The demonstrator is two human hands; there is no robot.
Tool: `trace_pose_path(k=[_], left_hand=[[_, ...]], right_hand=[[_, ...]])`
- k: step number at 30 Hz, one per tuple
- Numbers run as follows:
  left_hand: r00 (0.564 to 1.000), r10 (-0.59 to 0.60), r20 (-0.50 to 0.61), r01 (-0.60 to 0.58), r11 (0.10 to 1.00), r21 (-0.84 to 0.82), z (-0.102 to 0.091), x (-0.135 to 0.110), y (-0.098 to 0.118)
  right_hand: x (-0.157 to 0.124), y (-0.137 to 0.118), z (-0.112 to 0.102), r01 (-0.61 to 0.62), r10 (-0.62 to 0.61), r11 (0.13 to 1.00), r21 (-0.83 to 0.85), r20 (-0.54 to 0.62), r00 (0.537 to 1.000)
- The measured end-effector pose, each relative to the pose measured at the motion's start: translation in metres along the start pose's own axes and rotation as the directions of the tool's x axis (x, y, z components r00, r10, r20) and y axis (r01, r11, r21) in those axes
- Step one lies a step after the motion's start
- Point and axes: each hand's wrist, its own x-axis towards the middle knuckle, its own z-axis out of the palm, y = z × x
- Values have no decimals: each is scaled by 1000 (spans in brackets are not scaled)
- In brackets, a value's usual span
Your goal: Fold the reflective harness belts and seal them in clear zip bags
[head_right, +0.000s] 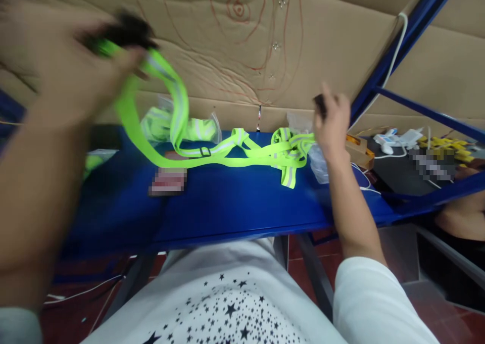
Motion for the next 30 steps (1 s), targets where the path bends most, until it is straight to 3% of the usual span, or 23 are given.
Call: trace_pose_path(k=[1, 2, 4, 7, 13, 20, 27, 30], left_hand=[[997, -5, 71, 9, 999, -49, 1, 7, 31], [986, 66, 154, -50, 993, -106, 2, 13, 61], [962, 195, 190, -161, 970, -181, 3, 18, 110], [945, 266, 191, -238, 959, -155, 7, 13, 142], [963, 210, 166, -182, 969, -169, 22, -2, 133], [948, 260, 184, -230, 958, -170, 26, -4, 153], [953, 208, 218, -184, 975, -127, 28, -2, 145], [942, 247, 229, -228, 968, -107, 31, -3, 148]], right_hand=[[-5, -27, 1, 117, -120, 992, 36, 72, 990], [-11, -52, 1, 205, -217, 973, 107, 119, 969], [-25, -93, -1, 295, -351, 917, 269, 188, 917], [-41, -124, -3, 330, -425, 860, 389, 189, 885], [-49, -124, -1, 339, -460, 829, 444, 198, 865], [-56, -129, 6, 342, -441, 869, 358, 245, 864], [-52, -120, 6, 324, -409, 882, 343, 211, 888], [-52, -123, 2, 354, -441, 871, 341, 224, 869]])
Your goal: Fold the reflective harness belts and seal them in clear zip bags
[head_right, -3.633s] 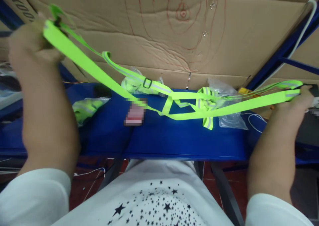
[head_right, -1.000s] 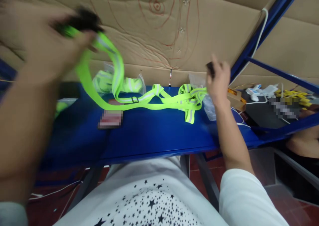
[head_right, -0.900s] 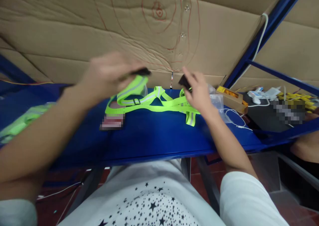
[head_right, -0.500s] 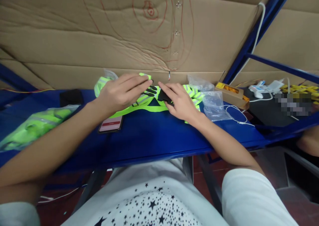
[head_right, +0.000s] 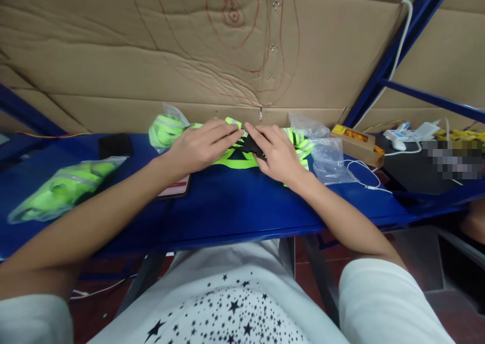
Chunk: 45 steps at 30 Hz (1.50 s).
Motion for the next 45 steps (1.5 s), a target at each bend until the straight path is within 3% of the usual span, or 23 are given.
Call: trace_pose_path(k=[10, 20, 26, 31, 36, 40, 43, 45], left_hand=[[990, -139, 18, 139, 963, -232, 3, -3, -1], [996, -88, -31, 86, 995, -44, 4, 0, 12], [997, -79, -13, 78, 995, -68, -2, 5, 29], [993, -119, 8, 119, 991, -53, 3, 4, 37], [992, -117, -46, 116, 993, -14, 3, 5, 40], [989, -145, -24, 140, 980, -138, -4, 10, 32], [977, -212, -17, 191, 908, -372, -20, 20, 11], [958, -286, 6, 251, 829, -499, -34, 29, -10]], right_hand=[[-3, 0, 0, -14, 14, 1000, -20, 13, 1000], [-4, 1, 5, -54, 55, 998, 31, -21, 998], [-4, -3, 6, 7, -7, 1000, 2, -5, 1000], [-5, -11, 15, -66, 65, 995, 75, 14, 998], [-5, -17, 16, -69, 72, 991, 112, -20, 997], [14, -9, 3, 6, -6, 994, 112, -6, 1000], [49, -1, -24, 82, -92, 984, 160, 58, 994], [77, 0, -49, 45, -60, 979, 197, 71, 996]])
